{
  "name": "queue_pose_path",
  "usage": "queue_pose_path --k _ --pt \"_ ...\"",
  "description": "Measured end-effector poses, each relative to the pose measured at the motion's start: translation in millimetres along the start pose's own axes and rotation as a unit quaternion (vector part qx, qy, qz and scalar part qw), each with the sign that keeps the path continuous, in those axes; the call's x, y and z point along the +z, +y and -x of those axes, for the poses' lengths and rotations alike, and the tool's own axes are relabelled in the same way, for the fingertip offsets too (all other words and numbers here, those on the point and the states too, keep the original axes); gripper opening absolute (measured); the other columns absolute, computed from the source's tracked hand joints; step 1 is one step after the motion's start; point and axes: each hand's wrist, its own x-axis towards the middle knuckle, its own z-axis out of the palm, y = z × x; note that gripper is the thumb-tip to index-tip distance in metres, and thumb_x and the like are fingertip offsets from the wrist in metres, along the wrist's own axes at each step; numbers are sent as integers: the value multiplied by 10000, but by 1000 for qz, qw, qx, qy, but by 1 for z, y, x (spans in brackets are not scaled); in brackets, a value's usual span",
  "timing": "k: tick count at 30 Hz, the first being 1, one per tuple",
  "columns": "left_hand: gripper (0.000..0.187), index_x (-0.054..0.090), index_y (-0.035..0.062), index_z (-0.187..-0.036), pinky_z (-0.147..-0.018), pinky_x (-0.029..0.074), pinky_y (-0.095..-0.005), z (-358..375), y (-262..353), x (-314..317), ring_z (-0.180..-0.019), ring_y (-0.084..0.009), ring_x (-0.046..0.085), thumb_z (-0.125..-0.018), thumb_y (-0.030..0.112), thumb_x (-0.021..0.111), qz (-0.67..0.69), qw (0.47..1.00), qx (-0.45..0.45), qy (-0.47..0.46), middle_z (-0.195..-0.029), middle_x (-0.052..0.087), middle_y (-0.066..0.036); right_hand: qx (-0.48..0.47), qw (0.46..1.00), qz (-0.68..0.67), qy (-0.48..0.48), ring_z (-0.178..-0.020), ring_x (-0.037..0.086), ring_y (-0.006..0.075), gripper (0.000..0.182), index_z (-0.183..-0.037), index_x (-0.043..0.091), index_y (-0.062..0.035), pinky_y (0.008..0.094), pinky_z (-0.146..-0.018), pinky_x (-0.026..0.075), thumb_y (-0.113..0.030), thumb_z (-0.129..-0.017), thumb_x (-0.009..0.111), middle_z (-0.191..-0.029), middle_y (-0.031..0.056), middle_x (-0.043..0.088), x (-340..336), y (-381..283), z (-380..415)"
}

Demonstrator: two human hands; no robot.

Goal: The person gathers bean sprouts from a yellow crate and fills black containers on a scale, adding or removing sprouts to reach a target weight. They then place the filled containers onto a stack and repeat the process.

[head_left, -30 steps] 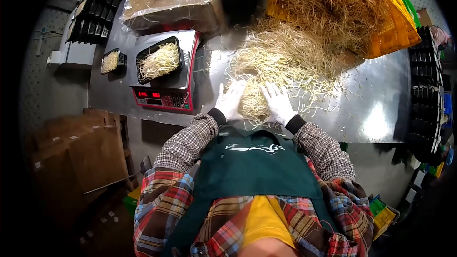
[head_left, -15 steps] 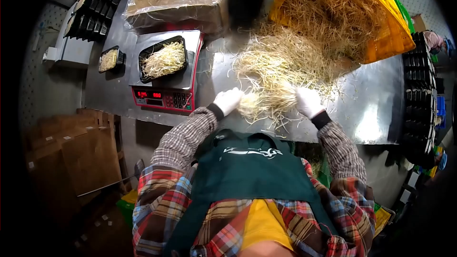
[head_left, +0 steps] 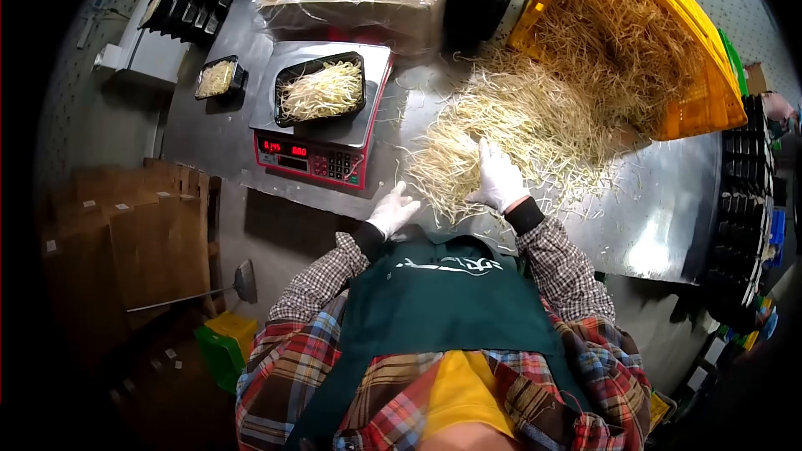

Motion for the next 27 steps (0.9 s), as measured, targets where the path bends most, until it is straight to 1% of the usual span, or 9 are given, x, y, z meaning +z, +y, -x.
queue_pose_path --k 1,2,6,8,12,14,19,22,27 --pt "620 368 65 -1488 -831 526 -314 3 8 9 -926 -149 643 -957 267 617 212 967 -129 -56 -1083 664 -100 -24 999 -4 36 -1244 528 363 1311 -1512 249 35 454 -1012 477 -465 -521 945 -1430 233 453 6 -1 -3" --pt "384 489 107 -1317 -785 505 -257 -11 0 18 -856 -83 587 -974 259 571 262 954 -122 -81 -973 619 -33 -36 998 10 54 -1263 507 365 1318 -1513 249 31 467 -1030 456 -473 -513 944 -1437 230 445 10 -5 -7" --pt "214 523 143 -1154 -803 497 -296 -43 24 37 -952 -162 616 -960 230 547 409 908 -55 -67 -1081 606 -38 -52 993 54 91 -1325 431 372 1322 -1520 245 13 519 -1076 377 -482 -507 935 -1461 227 412 42 -33 -29" --pt "391 505 87 -1311 -905 492 -354 -50 27 32 -1045 -228 623 -960 252 556 298 949 -89 -61 -1241 591 -87 -26 993 74 88 -1323 429 370 1300 -1521 242 10 525 -1067 380 -473 -530 930 -1470 230 399 47 -39 -37" --pt "664 327 -38 -1514 -1023 469 -337 2 29 -4 -1178 -233 612 -988 292 565 56 997 54 20 -1436 541 -177 0 994 -57 92 -969 604 360 1061 -1525 242 13 454 -812 517 -154 -637 798 -1088 187 602 40 -24 -53" --pt "462 549 7 -1384 -998 492 -299 45 56 -40 -1202 -183 603 -969 195 626 92 984 95 119 -1390 581 -180 -19 994 -38 99 -1042 591 339 1064 -1540 228 2 464 -872 502 -127 -641 782 -1146 165 598 24 -28 -46" --pt "486 507 1 -1419 -1160 336 -417 38 83 -162 -1346 -342 484 -934 -2 537 -170 806 382 419 -1428 539 -188 -58 981 52 176 -1128 562 328 1055 -1541 247 -28 514 -964 438 -202 -653 790 -1239 147 572 55 -31 -49" --pt "482 514 14 -1410 -1120 368 -436 1 94 -225 -1300 -371 505 -934 63 578 -302 775 373 411 -1409 553 -180 24 998 13 61 -1050 610 341 1001 -1510 314 -26 454 -926 487 -231 -658 797 -1137 140 616 51 -33 -59" --pt "397 617 77 -1287 -1007 459 -428 -70 73 -257 -1135 -332 590 -894 130 644 -308 792 475 231 -1212 659 -128 22 988 -73 135 -1027 639 346 647 -1318 550 -112 433 -876 530 -260 -726 763 -1082 194 649 -1 -37 -39"
